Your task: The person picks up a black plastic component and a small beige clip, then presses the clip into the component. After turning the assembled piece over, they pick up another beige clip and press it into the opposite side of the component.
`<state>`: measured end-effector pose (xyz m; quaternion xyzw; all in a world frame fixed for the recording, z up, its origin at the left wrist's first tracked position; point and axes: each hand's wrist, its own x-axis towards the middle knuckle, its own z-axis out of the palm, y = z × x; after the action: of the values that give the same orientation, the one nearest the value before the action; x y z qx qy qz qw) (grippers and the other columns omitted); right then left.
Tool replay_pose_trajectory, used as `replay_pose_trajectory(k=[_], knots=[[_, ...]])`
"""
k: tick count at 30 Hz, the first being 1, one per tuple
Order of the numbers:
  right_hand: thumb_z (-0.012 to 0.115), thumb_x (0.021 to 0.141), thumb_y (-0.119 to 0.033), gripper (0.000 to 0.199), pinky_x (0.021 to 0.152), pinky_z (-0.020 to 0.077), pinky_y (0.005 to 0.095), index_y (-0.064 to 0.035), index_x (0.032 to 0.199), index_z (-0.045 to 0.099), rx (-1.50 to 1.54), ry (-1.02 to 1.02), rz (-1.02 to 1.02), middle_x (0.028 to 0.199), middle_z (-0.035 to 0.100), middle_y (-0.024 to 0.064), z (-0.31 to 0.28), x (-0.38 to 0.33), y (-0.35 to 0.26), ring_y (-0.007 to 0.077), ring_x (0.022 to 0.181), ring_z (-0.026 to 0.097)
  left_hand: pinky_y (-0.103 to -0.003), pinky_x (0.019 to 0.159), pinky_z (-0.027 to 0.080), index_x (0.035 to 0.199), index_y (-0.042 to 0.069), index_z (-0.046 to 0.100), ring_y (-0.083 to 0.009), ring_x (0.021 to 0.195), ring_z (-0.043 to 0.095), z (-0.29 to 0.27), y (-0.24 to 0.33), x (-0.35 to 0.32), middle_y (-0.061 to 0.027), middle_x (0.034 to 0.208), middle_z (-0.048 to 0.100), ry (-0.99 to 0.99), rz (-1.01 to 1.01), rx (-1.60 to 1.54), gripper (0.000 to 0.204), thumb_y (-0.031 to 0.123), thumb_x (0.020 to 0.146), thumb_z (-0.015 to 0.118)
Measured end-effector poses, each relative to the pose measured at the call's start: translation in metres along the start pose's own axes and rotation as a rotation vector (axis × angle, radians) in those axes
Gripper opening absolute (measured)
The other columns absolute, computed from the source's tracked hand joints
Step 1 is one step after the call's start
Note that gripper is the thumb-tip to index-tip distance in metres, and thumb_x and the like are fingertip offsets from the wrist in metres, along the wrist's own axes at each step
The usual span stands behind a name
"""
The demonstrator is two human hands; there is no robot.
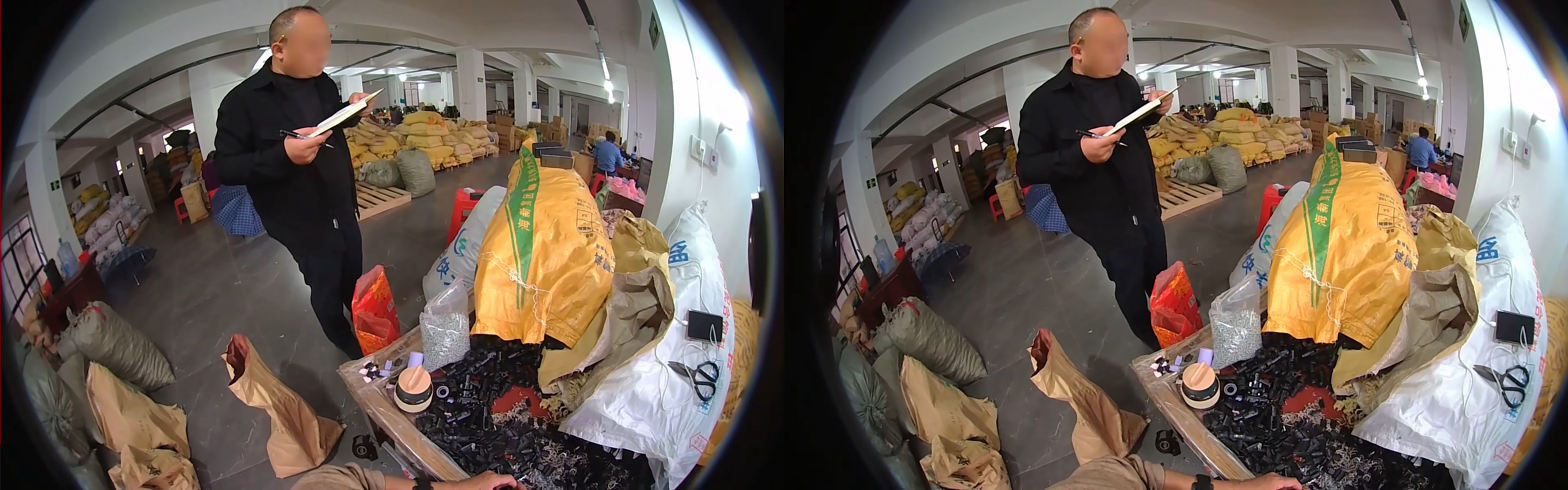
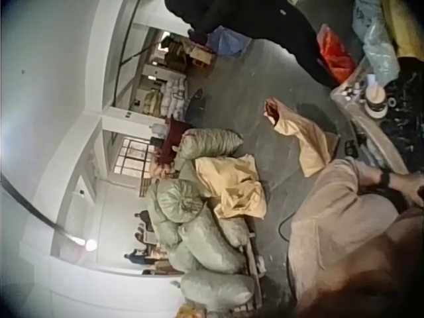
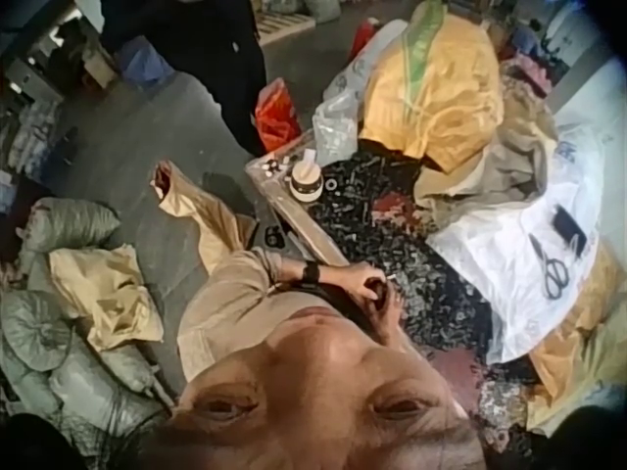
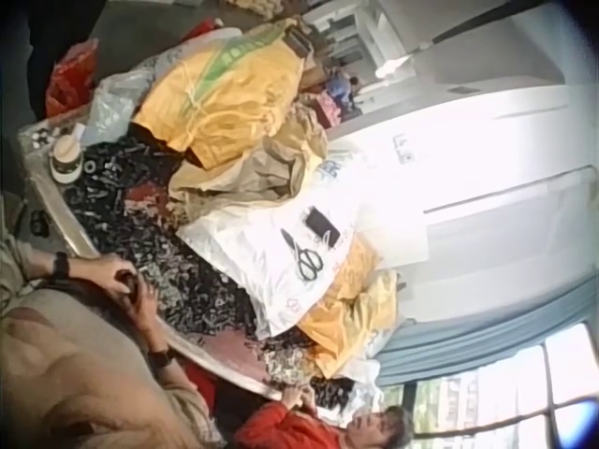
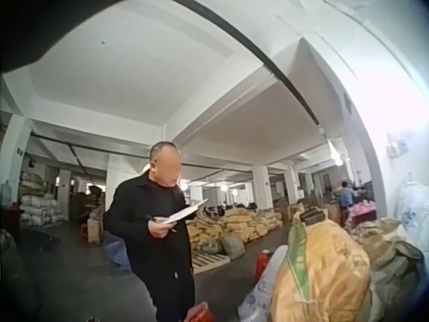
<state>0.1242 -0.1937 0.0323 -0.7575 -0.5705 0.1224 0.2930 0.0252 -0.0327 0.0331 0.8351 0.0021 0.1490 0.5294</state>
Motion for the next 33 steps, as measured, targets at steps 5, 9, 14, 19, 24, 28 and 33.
replay_pose_trajectory(k=[5,9,14,19,24,28,33], knots=[[0.059,0.072,-0.030,0.062,0.085,0.0305,0.0472,-0.0060,0.123,0.033,0.034,-0.033,0.036,0.112,0.044,0.0209,-0.0008,0.0012,-0.0006,0.0392,0.098,0.041,-0.034,0.057,0.045,0.091,0.003,0.054,-0.0289,0.068,0.057,-0.0007,-0.0014,0.0001,-0.0144,0.077,0.057,0.020,0.025,0.026,0.044,0.033,0.063,0.069],[0.059,0.072,-0.030,0.061,0.085,0.0302,0.0471,-0.0064,0.123,0.033,0.038,-0.039,0.046,0.112,0.043,0.0206,-0.0002,0.0021,0.0000,0.0390,0.098,0.040,-0.034,0.058,0.045,0.092,0.003,0.054,-0.0288,0.068,0.057,-0.0019,-0.0016,0.0001,-0.0145,0.078,0.057,0.002,0.006,0.021,0.044,0.032,0.063,0.069],[0.059,0.072,-0.030,0.061,0.085,0.0302,0.0471,-0.0067,0.122,0.034,0.023,-0.027,0.040,0.113,0.043,0.0201,0.0022,0.0016,0.0024,0.0387,0.099,0.040,-0.034,0.060,0.046,0.092,0.003,0.055,-0.0287,0.070,0.058,-0.0025,0.0005,0.0008,-0.0148,0.079,0.058,0.002,-0.001,0.005,0.044,0.032,0.062,0.069],[0.060,0.072,-0.030,0.061,0.085,0.0302,0.0471,-0.0074,0.122,0.034,0.013,-0.033,0.048,0.113,0.043,0.0195,0.0008,0.0010,0.0005,0.0384,0.099,0.040,-0.034,0.061,0.046,0.093,0.003,0.055,-0.0287,0.071,0.058,-0.0034,0.0037,0.0008,-0.0151,0.079,0.058,0.004,-0.003,0.008,0.044,0.031,0.062,0.069],[0.060,0.071,-0.029,0.062,0.085,0.0302,0.0470,-0.0081,0.123,0.033,0.045,-0.023,0.043,0.113,0.044,0.0193,-0.0013,0.0016,-0.0017,0.0382,0.099,0.040,-0.034,0.061,0.046,0.094,0.003,0.055,-0.0287,0.072,0.058,-0.0028,0.0025,0.0001,-0.0155,0.080,0.058,-0.012,-0.039,0.001,0.044,0.030,0.062,0.069],[0.061,0.070,-0.028,0.063,0.085,0.0305,0.0468,-0.0085,0.123,0.033,0.044,-0.036,0.062,0.112,0.044,0.0195,-0.0027,0.0025,-0.0043,0.0383,0.099,0.040,-0.034,0.062,0.046,0.094,0.002,0.055,-0.0285,0.072,0.058,-0.0031,0.0017,0.0003,-0.0157,0.080,0.058,-0.012,-0.028,0.009,0.044,0.030,0.062,0.069],[0.061,0.070,-0.027,0.063,0.084,0.0317,0.0474,-0.0083,0.124,0.032,0.031,-0.051,0.072,0.111,0.044,0.0196,-0.0002,0.0023,-0.0012,0.0387,0.098,0.041,-0.034,0.062,0.046,0.094,0.002,0.055,-0.0286,0.073,0.058,-0.0046,0.0027,0.0010,-0.0160,0.082,0.058,-0.017,-0.021,0.013,0.045,0.030,0.062,0.069]])
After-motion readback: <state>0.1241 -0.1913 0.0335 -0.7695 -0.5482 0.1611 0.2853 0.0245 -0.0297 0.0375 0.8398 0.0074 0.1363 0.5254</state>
